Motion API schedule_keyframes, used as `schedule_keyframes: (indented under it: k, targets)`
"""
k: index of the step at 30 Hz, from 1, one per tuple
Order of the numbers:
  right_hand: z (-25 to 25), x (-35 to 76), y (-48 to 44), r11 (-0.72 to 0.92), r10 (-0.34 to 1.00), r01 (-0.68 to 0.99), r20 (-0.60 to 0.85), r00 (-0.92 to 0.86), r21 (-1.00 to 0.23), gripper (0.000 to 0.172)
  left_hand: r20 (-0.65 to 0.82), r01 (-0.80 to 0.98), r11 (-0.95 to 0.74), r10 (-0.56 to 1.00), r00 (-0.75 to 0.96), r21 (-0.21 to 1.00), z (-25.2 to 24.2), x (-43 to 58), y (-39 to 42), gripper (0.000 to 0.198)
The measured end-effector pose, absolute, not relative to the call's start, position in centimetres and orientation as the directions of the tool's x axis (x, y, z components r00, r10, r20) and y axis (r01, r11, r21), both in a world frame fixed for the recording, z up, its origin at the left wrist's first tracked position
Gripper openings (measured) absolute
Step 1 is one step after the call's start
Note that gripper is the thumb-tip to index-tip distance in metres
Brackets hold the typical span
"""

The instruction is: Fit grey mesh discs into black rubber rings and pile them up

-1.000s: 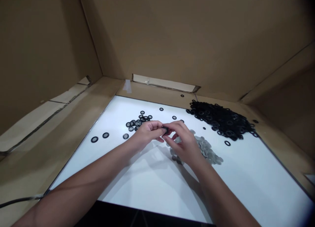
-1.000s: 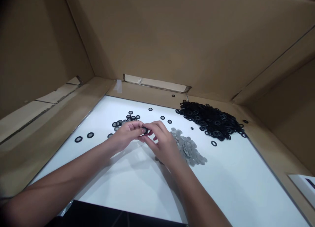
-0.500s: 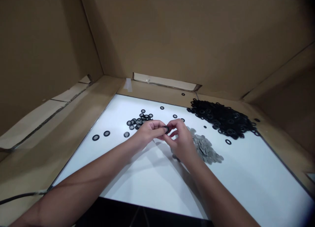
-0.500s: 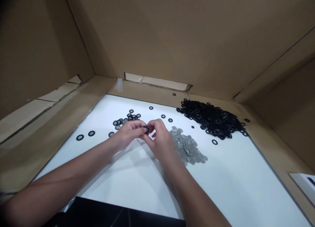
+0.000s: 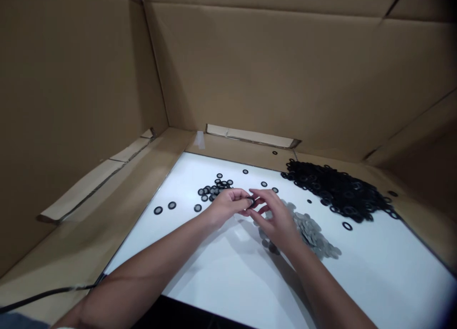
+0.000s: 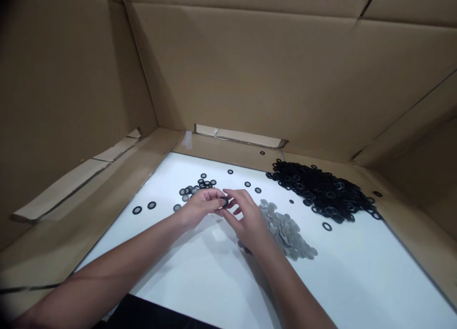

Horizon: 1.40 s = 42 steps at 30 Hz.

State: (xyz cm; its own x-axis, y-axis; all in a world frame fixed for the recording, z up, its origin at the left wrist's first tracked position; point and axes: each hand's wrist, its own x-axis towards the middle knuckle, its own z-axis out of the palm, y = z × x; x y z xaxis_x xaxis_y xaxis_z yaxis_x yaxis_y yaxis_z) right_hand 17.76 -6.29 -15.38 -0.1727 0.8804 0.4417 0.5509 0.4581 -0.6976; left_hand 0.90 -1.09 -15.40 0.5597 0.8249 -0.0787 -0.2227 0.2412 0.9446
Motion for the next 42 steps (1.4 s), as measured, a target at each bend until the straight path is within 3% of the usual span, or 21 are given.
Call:
schedule_keyframes:
  k: [4,6,9,11,14,16,19,24,29,34,38,42]
  targets:
    - [-15.7,17.6,-6.1,0.383,0.904,0.58,0.421,-0.075,-0.719,0.015,-0.079,-0.215,0.237,0.825,0.559,0.947,-15.3,0.8,-1.1,0.022]
    - [-15.9,17.5,-6.0,0.359,0.909,0.57,0.416,-0.032,-0.739,0.021,-0.084,-0.208,0.236,0.827,0.557,0.949,-15.2,0.8,-1.1,0.022]
    - [-15.8,17.6,-6.0,0.41,0.905,0.525,0.406,-0.13,-0.745,0.03,-0.089,-0.2,0.236,0.829,0.553,0.951,-15.3,0.7,-1.1,0.022]
    - [-15.7,17.6,-6.0,0.422,0.903,0.517,0.398,-0.163,-0.745,0.026,-0.089,-0.2,0.236,0.828,0.553,0.951,-15.4,0.7,-1.0,0.023]
    - [-15.5,17.4,-6.1,0.369,0.915,0.544,0.396,-0.073,-0.753,0.013,-0.085,-0.202,0.233,0.828,0.555,0.951,-15.6,0.8,-0.8,0.026]
    - [-15.5,17.3,-6.2,0.349,0.916,0.55,0.399,-0.032,-0.759,0.019,-0.083,-0.202,0.231,0.827,0.556,0.952,-15.8,0.8,-0.8,0.027]
    - [-15.4,17.5,-6.2,0.4,0.909,0.528,0.397,-0.125,-0.749,0.027,-0.087,-0.195,0.233,0.825,0.559,0.953,-15.9,0.9,-0.8,0.028]
    - [-15.5,17.6,-6.0,0.39,0.909,0.529,0.405,-0.093,-0.754,0.015,-0.106,-0.177,0.242,0.824,0.557,0.954,-16.1,0.9,-0.8,0.033]
    - [-15.7,17.8,-6.0,0.42,0.905,0.488,0.396,-0.156,-0.766,0.025,-0.116,-0.164,0.249,0.817,0.564,0.955,-16.3,0.9,-0.7,0.032]
    - [-16.0,17.6,-5.8,0.385,0.917,0.47,0.387,-0.097,-0.795,0.018,-0.118,-0.149,0.242,0.816,0.565,0.959,-16.2,0.7,-0.7,0.03]
    - [-16.0,17.5,-5.8,0.372,0.925,0.444,0.363,-0.109,-0.815,0.03,-0.121,-0.138,0.236,0.82,0.56,0.962,-16.3,0.7,-0.7,0.029]
    - [-16.0,17.5,-5.7,0.368,0.928,0.441,0.352,-0.121,-0.819,0.019,-0.125,-0.124,0.233,0.817,0.563,0.965,-16.4,0.7,-0.7,0.03]
